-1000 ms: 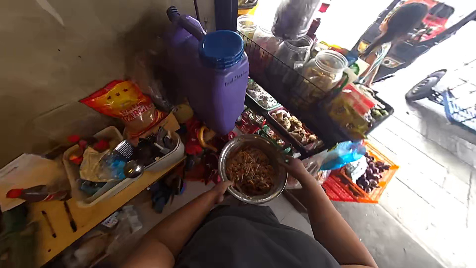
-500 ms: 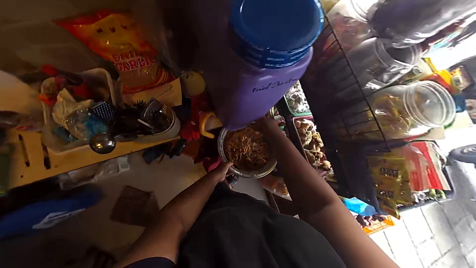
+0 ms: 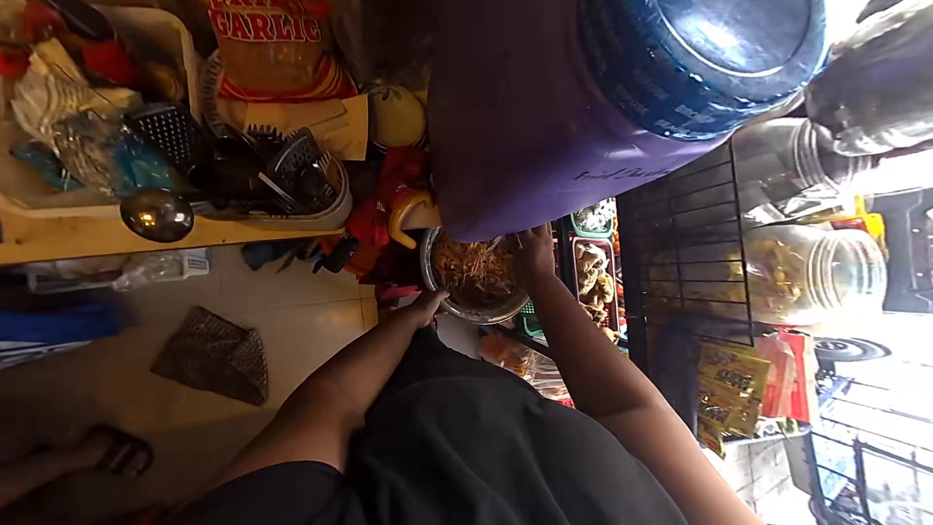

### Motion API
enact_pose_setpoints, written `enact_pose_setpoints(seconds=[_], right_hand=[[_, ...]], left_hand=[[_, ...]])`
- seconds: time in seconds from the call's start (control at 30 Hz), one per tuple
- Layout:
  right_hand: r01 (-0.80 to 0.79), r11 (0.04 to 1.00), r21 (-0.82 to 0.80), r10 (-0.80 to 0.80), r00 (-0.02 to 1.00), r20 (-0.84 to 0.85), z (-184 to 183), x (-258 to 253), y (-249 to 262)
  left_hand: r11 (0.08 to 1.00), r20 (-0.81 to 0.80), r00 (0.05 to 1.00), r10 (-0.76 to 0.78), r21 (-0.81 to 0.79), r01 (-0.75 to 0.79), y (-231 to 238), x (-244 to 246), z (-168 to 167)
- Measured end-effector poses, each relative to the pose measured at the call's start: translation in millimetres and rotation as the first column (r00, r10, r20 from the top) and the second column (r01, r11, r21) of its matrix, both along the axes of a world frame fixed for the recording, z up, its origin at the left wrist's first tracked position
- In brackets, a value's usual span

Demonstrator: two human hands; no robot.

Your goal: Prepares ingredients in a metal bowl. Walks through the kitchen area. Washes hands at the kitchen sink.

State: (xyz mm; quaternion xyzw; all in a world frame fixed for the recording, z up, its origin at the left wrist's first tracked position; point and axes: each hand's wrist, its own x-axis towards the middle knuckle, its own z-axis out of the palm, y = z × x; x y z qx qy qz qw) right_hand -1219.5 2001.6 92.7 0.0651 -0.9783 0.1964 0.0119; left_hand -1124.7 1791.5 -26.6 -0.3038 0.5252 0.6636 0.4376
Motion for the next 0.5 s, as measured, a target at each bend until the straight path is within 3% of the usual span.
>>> enact_pose_setpoints(seconds=[0.17,0.5], right_hand=[[-0.112,0.992,0.064,0.115,0.993,-0.036,-3.3,-4.1,10.8],[-0.099,0.993,0.061,0.101,0.995,-0.022,1.3,-3.6,5.3]], left_hand=[[0.997,-0.009,0.997,-0.073,-0.012,0.073,10.8,-1.7,0.3],[0.987,0.012,0.987,-0.158,-0.029,0.158,16.5,5.8,-2.3]])
